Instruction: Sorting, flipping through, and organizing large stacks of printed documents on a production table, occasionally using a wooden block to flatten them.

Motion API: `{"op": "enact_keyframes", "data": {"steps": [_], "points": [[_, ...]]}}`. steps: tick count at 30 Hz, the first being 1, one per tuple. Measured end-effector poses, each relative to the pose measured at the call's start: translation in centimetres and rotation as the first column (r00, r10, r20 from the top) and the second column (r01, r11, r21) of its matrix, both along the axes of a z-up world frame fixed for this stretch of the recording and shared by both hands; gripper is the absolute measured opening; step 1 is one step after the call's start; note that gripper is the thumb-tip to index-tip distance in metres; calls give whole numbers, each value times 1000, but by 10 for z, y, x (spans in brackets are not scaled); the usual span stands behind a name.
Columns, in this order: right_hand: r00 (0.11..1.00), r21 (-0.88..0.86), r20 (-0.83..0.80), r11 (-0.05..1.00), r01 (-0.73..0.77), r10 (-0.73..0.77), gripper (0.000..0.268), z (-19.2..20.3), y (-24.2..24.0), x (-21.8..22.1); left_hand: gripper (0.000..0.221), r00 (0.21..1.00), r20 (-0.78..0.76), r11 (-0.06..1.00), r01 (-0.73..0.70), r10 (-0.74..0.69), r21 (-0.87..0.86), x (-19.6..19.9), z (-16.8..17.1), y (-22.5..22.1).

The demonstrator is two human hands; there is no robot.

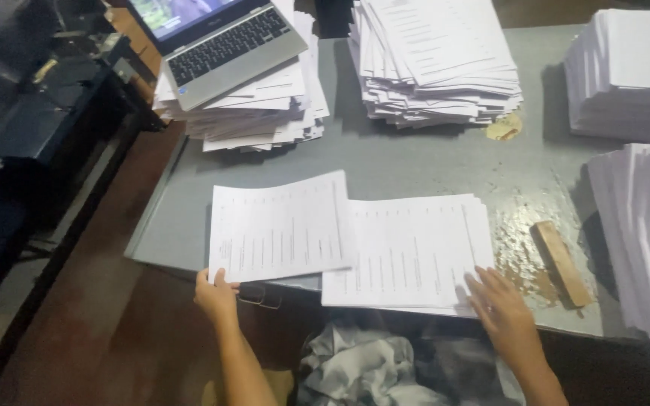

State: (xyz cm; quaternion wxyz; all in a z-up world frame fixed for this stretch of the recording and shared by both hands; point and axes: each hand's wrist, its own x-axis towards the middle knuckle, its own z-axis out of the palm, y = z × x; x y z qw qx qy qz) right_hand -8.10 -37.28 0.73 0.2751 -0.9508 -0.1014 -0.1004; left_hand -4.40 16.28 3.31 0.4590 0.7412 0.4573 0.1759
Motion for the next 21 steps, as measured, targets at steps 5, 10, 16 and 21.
{"op": "enact_keyframes", "data": {"steps": [5,10,16,21], "points": [[961,-111,249,989,-98,123,46,-23,20,7,21,987,121,995,-100,103,-24,8,-7,15],[948,-156,310,988,-21,69,56,-23,22,-1,24,982,105,987,-150,155,-58,11,-1,20],[981,-158,187,987,-28,58,69,-54,9,11,20,951,202,967,-250,235,50,18,-23,51],[910,-164,400,985,-51,114,63,-78,2,18,79,946,220,905,-299,239,304,14,-13,26]]}}
